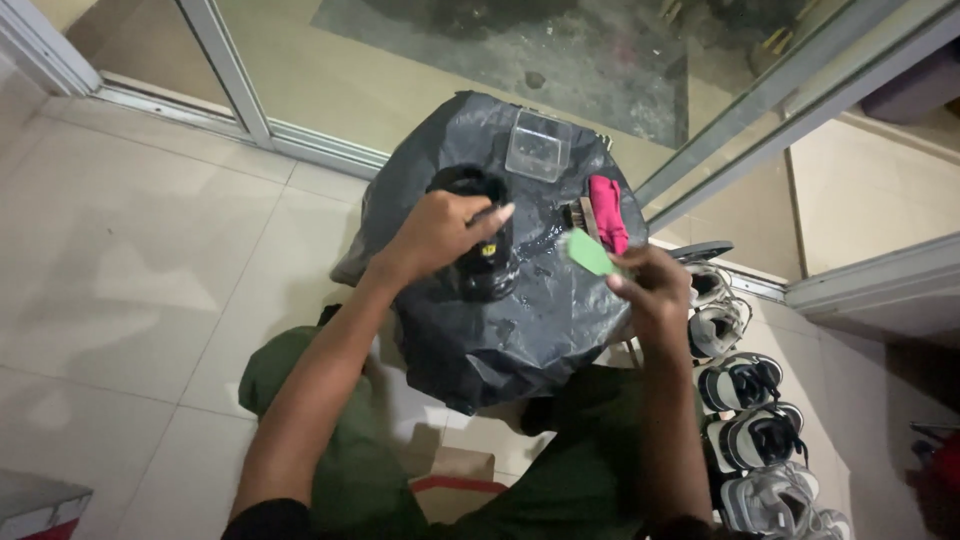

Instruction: The person scrubs a black sneaker with a green brush, repeatedly dipping the brush into a small container of liquid. They rotate the shoe to clean different areas, including the sole and upper, and briefly place it on a nearby shoe rack before continuing to scrub.

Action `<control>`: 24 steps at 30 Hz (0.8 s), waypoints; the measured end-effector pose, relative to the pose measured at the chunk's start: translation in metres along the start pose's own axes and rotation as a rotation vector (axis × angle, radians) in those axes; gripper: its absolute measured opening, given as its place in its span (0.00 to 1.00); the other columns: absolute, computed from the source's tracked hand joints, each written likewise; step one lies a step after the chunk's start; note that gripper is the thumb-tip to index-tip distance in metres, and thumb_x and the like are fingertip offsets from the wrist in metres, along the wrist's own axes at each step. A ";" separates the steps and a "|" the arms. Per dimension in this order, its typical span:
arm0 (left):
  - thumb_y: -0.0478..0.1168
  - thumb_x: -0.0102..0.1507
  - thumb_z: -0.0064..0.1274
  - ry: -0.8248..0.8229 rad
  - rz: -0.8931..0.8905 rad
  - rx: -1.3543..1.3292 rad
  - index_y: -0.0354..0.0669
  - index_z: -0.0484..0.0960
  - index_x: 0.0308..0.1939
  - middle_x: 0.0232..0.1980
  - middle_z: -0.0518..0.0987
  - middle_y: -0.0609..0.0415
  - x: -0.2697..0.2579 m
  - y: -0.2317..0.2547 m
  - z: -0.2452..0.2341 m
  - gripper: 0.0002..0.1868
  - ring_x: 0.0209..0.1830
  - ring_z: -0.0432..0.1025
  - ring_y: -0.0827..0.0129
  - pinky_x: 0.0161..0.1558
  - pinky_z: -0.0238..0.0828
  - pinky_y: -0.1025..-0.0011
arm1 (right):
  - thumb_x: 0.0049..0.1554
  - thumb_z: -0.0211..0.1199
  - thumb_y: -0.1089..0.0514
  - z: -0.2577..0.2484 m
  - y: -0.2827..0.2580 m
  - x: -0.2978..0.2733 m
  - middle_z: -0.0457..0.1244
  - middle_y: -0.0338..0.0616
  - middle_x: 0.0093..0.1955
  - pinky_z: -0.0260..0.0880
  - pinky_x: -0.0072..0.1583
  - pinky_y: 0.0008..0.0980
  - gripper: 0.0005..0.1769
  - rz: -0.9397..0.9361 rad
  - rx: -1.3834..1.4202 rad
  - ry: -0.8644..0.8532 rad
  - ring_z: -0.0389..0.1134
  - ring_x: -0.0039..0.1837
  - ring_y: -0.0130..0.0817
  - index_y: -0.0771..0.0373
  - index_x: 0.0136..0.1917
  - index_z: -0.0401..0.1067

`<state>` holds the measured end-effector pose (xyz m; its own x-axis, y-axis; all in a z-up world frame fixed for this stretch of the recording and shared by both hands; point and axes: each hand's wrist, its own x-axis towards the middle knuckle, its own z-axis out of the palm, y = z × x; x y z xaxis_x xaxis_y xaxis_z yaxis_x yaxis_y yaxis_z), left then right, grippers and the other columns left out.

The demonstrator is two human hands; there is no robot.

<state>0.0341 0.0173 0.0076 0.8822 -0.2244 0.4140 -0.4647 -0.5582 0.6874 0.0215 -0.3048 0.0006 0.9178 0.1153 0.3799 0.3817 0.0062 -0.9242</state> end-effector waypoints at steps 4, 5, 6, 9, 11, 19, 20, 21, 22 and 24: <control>0.54 0.69 0.53 0.160 0.053 -0.148 0.44 0.80 0.24 0.16 0.74 0.50 0.008 -0.013 0.012 0.24 0.17 0.73 0.63 0.24 0.66 0.73 | 0.40 0.76 0.69 0.017 0.013 0.030 0.64 0.53 0.36 0.63 0.48 0.33 0.14 0.007 -0.037 -0.205 0.64 0.41 0.35 0.75 0.40 0.76; 0.51 0.68 0.56 0.198 0.067 -0.156 0.45 0.78 0.22 0.15 0.72 0.50 0.007 -0.014 0.013 0.22 0.15 0.71 0.62 0.22 0.65 0.73 | 0.39 0.76 0.70 0.021 0.024 0.032 0.65 0.54 0.36 0.65 0.49 0.35 0.14 0.011 0.003 -0.249 0.65 0.41 0.37 0.75 0.39 0.76; 0.49 0.67 0.58 0.238 0.078 -0.160 0.47 0.76 0.20 0.13 0.70 0.49 0.005 -0.014 0.013 0.22 0.14 0.69 0.61 0.20 0.63 0.74 | 0.37 0.76 0.71 0.027 0.036 0.034 0.67 0.56 0.36 0.67 0.51 0.36 0.13 0.017 0.045 -0.297 0.66 0.40 0.39 0.75 0.37 0.76; 0.50 0.66 0.58 0.282 0.091 -0.145 0.53 0.72 0.16 0.11 0.68 0.56 0.003 -0.013 0.014 0.24 0.12 0.68 0.67 0.19 0.62 0.78 | 0.36 0.75 0.73 0.033 0.057 0.030 0.65 0.55 0.32 0.65 0.47 0.34 0.12 0.059 0.134 -0.350 0.65 0.38 0.38 0.76 0.34 0.74; 0.49 0.67 0.58 0.263 0.091 -0.163 0.54 0.73 0.16 0.11 0.67 0.60 0.006 -0.014 0.014 0.24 0.12 0.65 0.72 0.19 0.60 0.80 | 0.36 0.75 0.73 0.029 0.067 0.031 0.65 0.54 0.33 0.64 0.47 0.33 0.12 0.064 0.147 -0.312 0.66 0.38 0.38 0.75 0.34 0.74; 0.42 0.65 0.56 0.319 0.128 -0.191 0.46 0.65 0.15 0.10 0.62 0.50 0.004 0.006 0.014 0.25 0.09 0.62 0.62 0.16 0.56 0.76 | 0.36 0.77 0.71 0.063 0.038 0.019 0.66 0.54 0.31 0.63 0.45 0.34 0.12 -0.003 0.049 -0.342 0.66 0.35 0.39 0.72 0.32 0.75; 0.43 0.65 0.57 0.327 0.127 -0.178 0.47 0.65 0.15 0.10 0.62 0.51 0.004 0.005 0.014 0.25 0.10 0.63 0.61 0.16 0.56 0.76 | 0.37 0.77 0.71 0.057 0.042 0.020 0.66 0.54 0.32 0.64 0.47 0.35 0.10 -0.001 0.001 -0.324 0.66 0.36 0.39 0.71 0.33 0.76; 0.44 0.64 0.57 0.334 0.127 -0.165 0.48 0.64 0.15 0.10 0.63 0.51 0.004 0.003 0.015 0.25 0.10 0.63 0.61 0.16 0.56 0.76 | 0.38 0.76 0.70 0.052 0.045 0.022 0.67 0.53 0.33 0.65 0.49 0.36 0.09 0.001 -0.046 -0.306 0.65 0.37 0.38 0.70 0.33 0.77; 0.44 0.64 0.57 0.330 0.126 -0.169 0.48 0.64 0.15 0.10 0.63 0.51 0.004 0.003 0.015 0.25 0.10 0.63 0.61 0.16 0.56 0.76 | 0.38 0.76 0.70 0.043 0.057 0.026 0.67 0.53 0.33 0.65 0.49 0.36 0.09 0.005 -0.048 -0.303 0.65 0.37 0.38 0.70 0.33 0.77; 0.42 0.64 0.57 0.361 0.122 -0.217 0.49 0.63 0.14 0.09 0.61 0.53 0.006 0.004 0.013 0.26 0.08 0.57 0.70 0.16 0.54 0.80 | 0.39 0.77 0.70 0.025 0.080 0.037 0.64 0.48 0.33 0.63 0.49 0.30 0.13 0.047 0.012 -0.265 0.62 0.38 0.32 0.72 0.36 0.75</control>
<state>0.0388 0.0033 0.0045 0.7544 0.0363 0.6554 -0.6032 -0.3555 0.7140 0.0834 -0.2755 -0.0600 0.8733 0.3718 0.3149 0.3369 0.0060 -0.9415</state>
